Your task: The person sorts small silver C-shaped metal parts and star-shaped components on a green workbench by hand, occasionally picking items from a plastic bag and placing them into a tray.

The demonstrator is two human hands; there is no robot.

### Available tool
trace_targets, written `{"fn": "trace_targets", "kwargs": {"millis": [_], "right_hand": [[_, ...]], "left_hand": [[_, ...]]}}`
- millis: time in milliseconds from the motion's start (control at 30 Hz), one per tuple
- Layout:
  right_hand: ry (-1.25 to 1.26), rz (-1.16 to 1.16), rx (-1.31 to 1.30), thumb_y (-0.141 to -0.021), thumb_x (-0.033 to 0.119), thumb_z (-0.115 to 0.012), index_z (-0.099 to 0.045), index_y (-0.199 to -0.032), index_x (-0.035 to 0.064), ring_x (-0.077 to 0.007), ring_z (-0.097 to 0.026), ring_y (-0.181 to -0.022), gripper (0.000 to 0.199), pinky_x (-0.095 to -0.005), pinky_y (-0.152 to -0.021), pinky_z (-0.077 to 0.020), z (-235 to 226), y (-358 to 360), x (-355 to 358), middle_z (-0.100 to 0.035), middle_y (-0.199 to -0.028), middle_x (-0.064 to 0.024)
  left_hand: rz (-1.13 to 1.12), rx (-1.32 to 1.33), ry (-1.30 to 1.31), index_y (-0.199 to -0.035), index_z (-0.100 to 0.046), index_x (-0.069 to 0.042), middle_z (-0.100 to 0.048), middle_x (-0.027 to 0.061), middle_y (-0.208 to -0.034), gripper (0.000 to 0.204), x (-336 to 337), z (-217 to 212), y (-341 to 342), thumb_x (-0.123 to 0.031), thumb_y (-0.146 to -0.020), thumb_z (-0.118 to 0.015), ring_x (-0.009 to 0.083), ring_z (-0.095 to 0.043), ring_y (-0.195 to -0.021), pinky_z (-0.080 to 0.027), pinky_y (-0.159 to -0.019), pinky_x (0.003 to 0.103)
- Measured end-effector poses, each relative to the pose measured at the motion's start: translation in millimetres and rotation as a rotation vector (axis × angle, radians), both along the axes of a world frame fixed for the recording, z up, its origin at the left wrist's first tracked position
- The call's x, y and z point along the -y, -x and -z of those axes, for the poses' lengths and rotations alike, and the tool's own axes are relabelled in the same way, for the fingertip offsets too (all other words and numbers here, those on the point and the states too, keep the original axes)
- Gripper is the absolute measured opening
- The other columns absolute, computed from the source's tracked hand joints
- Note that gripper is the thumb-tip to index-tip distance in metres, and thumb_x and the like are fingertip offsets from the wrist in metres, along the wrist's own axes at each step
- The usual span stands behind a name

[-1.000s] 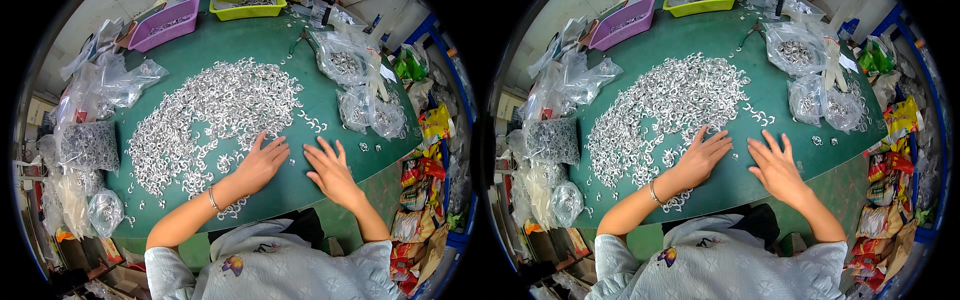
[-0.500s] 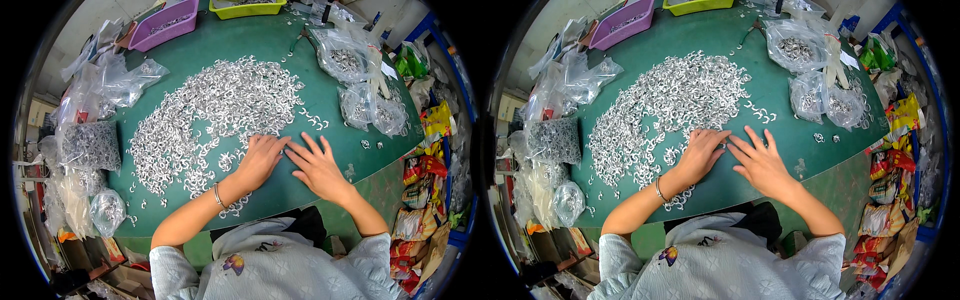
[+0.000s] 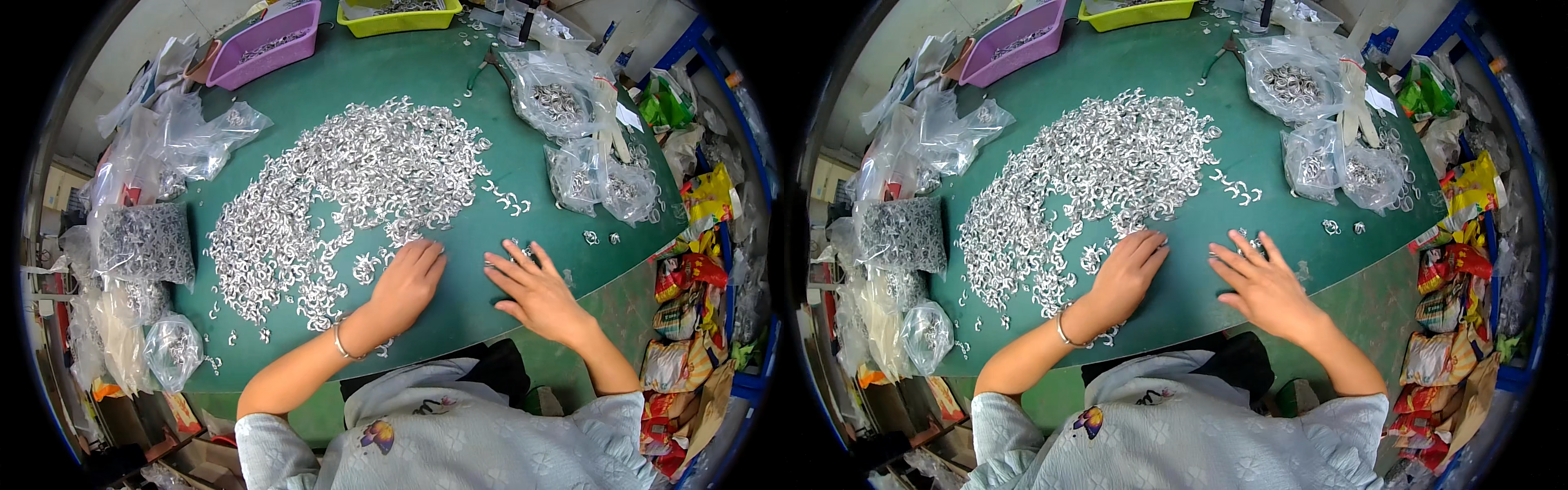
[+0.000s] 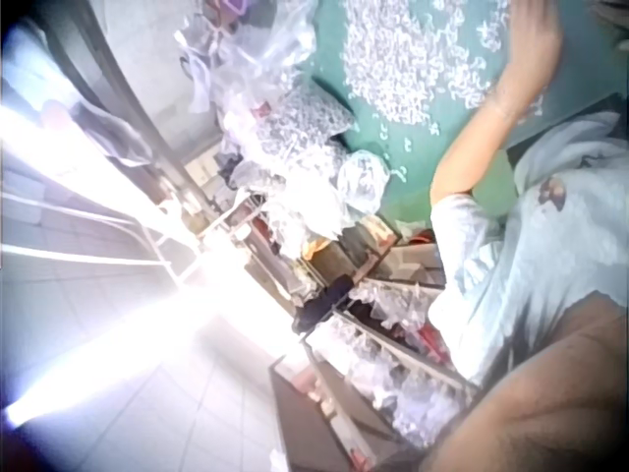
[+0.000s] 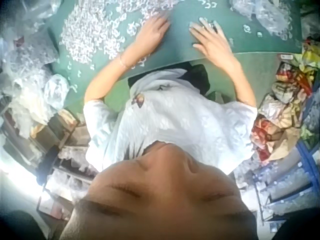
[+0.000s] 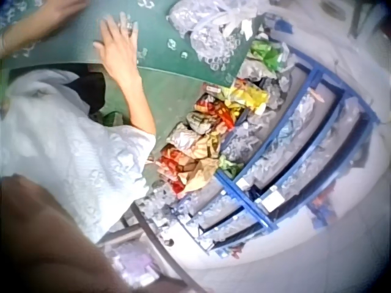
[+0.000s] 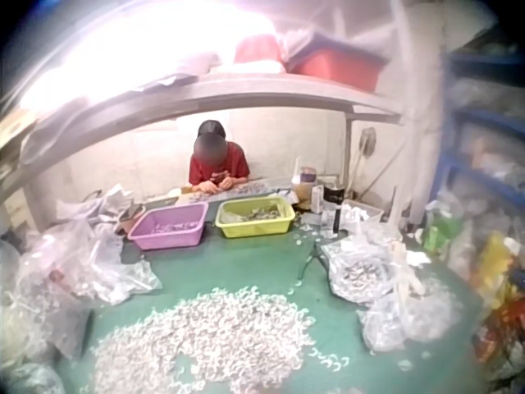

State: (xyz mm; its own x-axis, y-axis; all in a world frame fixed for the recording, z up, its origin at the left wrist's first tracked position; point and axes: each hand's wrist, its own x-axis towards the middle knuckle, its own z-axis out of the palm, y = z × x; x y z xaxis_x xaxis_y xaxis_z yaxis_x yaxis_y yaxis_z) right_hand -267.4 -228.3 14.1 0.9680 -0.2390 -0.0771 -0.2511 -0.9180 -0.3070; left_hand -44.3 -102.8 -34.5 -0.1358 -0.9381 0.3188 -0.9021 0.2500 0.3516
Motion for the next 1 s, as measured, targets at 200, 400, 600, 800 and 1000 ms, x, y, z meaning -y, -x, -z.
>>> {"fn": "trace_targets", "kwargs": {"millis": [200,400,600,800,1000], "right_hand": [[-0.278,0.391,0.273,-0.096,0.025,-0.053,-0.045,-0.133,-0.0033,-0.0382,-0.032,-0.136,0.048,-0.0469,-0.112,-0.0248,12.3,-12.2,39.3,-0.037,-0.144,-0.0241],[-0.146,0.283,0.037,-0.097,0.028,-0.051,-0.032,-0.138,-0.0119,-0.0457,-0.017,-0.141,0.06,-0.0479,-0.115,-0.0193,31.7,-53.0,21.1,-0.022,-0.147,-0.0344],[-0.258,0.266,0.171,-0.095,0.021,-0.052,-0.033,-0.137,-0.0123,-0.0413,-0.026,-0.139,0.057,-0.0436,-0.114,-0.0237,12.9,-59.0,5.6,-0.028,-0.148,-0.0289],[-0.103,0.253,0.065,-0.095,0.022,-0.053,-0.03,-0.137,-0.0138,-0.0436,-0.025,-0.139,0.06,-0.0466,-0.114,-0.0243,31.8,-62.4,-3.9,-0.028,-0.146,-0.0321],[-0.305,0.115,0.095,-0.094,0.023,-0.056,-0.031,-0.135,-0.0155,-0.0456,-0.025,-0.138,0.062,-0.0461,-0.113,-0.0251,12.7,-54.3,-46.9,-0.028,-0.145,-0.0336]], "left_hand": [[0.01,-0.046,-0.056,-0.11,-0.059,0.006,-0.055,0.0184,-0.121,0.038,-26.5,-5.9,-1.3,0.002,-0.072,-0.055,0.035,-0.051,-0.116,-0.048,-0.093,0.041],[-0.001,-0.103,-0.133,-0.109,-0.059,0.005,-0.055,0.018,-0.119,0.037,-50.3,-16.6,7.0,0.003,-0.072,-0.056,0.0345,-0.053,-0.113,-0.051,-0.088,0.038],[-0.079,-0.227,-0.101,-0.11,-0.058,0.004,-0.054,0.0182,-0.119,0.036,-71.7,-12.9,13.4,0.006,-0.074,-0.06,0.0355,-0.053,-0.113,-0.05,-0.089,0.04],[-0.193,-0.185,-0.012,-0.114,-0.057,0.004,-0.052,0.0198,-0.126,0.037,-65.3,-4.3,10.1,0.004,-0.078,-0.063,0.0374,-0.05,-0.118,-0.044,-0.099,0.043],[-0.248,-0.086,-0.057,-0.119,-0.056,0.004,-0.05,0.0183,-0.131,0.04,-59.2,-14.2,-1.1,0.0,-0.08,-0.064,0.0359,-0.046,-0.123,-0.041,-0.103,0.043]]}}
